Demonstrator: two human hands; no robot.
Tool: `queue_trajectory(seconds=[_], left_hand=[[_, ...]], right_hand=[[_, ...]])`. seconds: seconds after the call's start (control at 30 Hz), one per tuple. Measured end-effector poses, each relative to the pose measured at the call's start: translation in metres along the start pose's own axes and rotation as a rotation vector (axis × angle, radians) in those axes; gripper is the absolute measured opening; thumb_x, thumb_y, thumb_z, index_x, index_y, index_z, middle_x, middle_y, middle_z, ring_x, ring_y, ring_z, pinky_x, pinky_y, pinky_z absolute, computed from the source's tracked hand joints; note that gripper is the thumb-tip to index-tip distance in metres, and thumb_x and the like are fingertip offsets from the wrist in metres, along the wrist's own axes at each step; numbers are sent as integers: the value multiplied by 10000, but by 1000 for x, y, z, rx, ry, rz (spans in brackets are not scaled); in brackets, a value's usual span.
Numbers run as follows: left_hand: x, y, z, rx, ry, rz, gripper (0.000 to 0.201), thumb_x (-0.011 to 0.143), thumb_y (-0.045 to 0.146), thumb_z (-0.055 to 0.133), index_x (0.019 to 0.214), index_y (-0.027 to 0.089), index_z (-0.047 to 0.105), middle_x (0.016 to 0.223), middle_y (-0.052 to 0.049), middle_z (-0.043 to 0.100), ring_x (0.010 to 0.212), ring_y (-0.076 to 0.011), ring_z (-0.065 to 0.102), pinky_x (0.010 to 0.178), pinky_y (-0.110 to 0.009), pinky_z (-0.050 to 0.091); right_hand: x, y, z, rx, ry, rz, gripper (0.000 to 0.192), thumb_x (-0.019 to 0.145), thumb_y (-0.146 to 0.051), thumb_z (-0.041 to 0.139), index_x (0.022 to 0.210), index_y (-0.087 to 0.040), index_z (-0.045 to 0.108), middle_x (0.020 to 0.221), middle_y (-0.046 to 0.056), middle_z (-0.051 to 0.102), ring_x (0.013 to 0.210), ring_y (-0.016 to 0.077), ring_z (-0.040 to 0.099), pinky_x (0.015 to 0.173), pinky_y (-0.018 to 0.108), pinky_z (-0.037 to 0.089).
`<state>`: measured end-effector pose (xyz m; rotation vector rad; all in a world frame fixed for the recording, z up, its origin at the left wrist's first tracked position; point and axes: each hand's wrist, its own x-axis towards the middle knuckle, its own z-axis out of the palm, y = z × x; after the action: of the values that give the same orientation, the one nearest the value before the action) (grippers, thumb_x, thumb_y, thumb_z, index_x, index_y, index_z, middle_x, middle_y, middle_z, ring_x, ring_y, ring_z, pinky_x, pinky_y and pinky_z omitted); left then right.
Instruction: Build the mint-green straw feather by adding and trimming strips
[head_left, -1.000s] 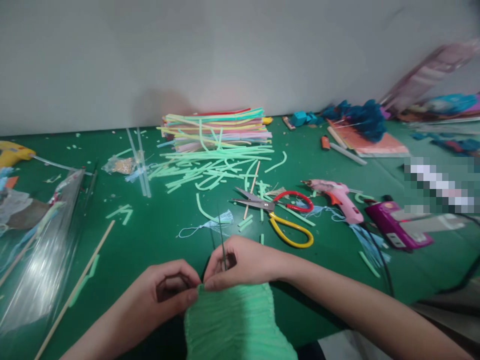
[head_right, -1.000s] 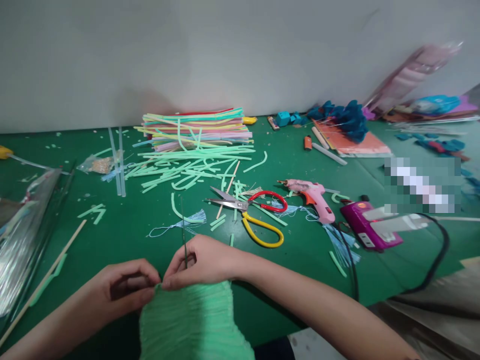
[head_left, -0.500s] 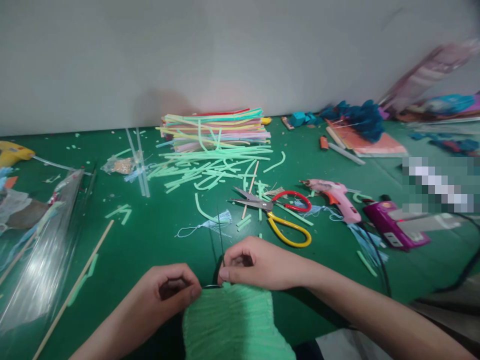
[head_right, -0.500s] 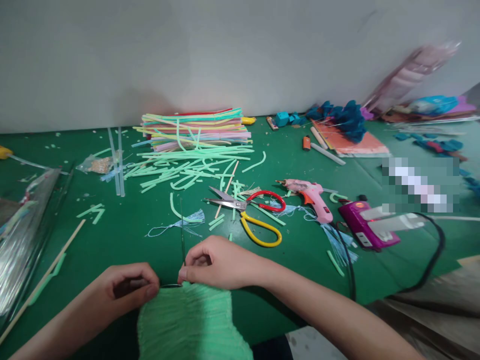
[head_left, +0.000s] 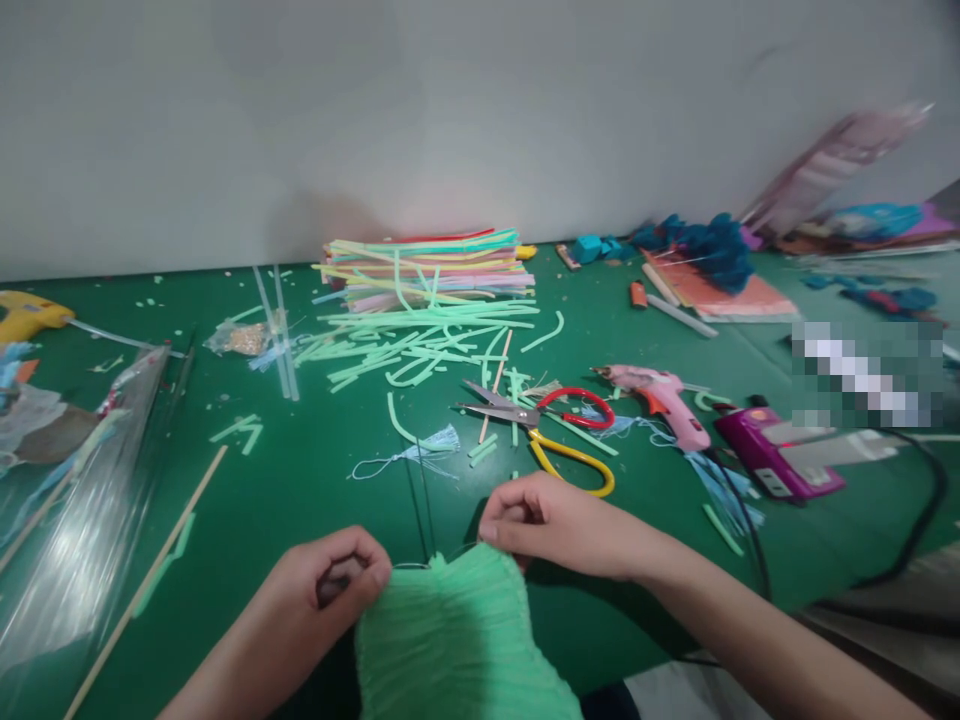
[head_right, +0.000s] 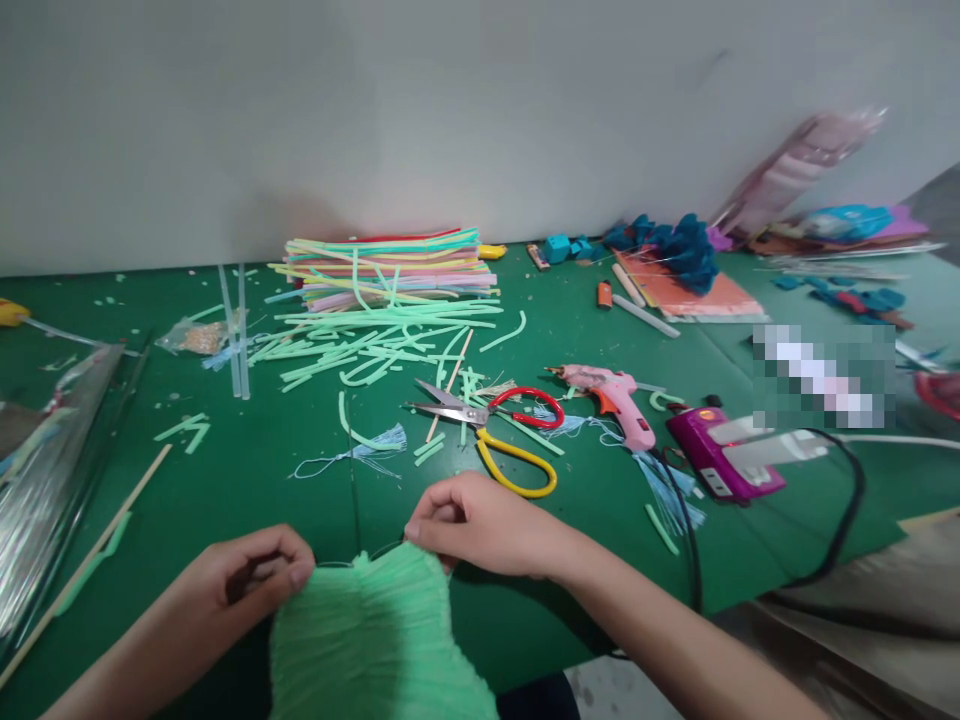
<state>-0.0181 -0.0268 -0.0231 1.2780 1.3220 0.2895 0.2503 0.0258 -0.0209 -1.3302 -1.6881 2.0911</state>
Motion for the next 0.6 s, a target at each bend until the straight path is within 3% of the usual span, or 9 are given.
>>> queue_trajectory(seconds=[0.13, 0.33, 0.47, 0.6], left_hand=[[4, 12, 5, 5, -73, -15, 338, 867, 505, 532, 942, 194, 640, 587, 81, 363, 563, -119, 338, 524, -236, 243], [11, 14, 20, -47, -13, -12, 203, 814, 375, 606, 754, 185, 643, 711, 22, 615, 680, -152, 534, 623, -245, 360], [11, 9, 22, -47, 1, -9, 185, 808, 358, 601, 728, 191, 610, 663, 37, 565, 654, -148, 502, 604, -244, 351], [10, 8, 22, -48, -26, -8, 197, 808, 367, 603, 726, 189, 586, 642, 45, 516, 637, -141, 465, 584, -243, 332]], right_hand=[[-1, 3, 4, 26, 5, -12, 290, 794, -432, 684, 813, -149, 626, 608, -37, 531, 552, 89, 486, 519, 200, 360], [-5, 2, 18, -90, 137, -101, 212, 838, -350, 610, 761, -152, 614, 621, -37, 506, 561, 79, 417, 512, 196, 320], [-7, 1, 24, -142, 195, -128, 192, 839, -327, 592, 762, -156, 636, 631, -24, 551, 571, 85, 456, 523, 197, 348], [-1, 1, 31, -66, 151, -121, 197, 772, -339, 659, 810, -147, 680, 660, -3, 607, 590, 103, 493, 543, 212, 390]])
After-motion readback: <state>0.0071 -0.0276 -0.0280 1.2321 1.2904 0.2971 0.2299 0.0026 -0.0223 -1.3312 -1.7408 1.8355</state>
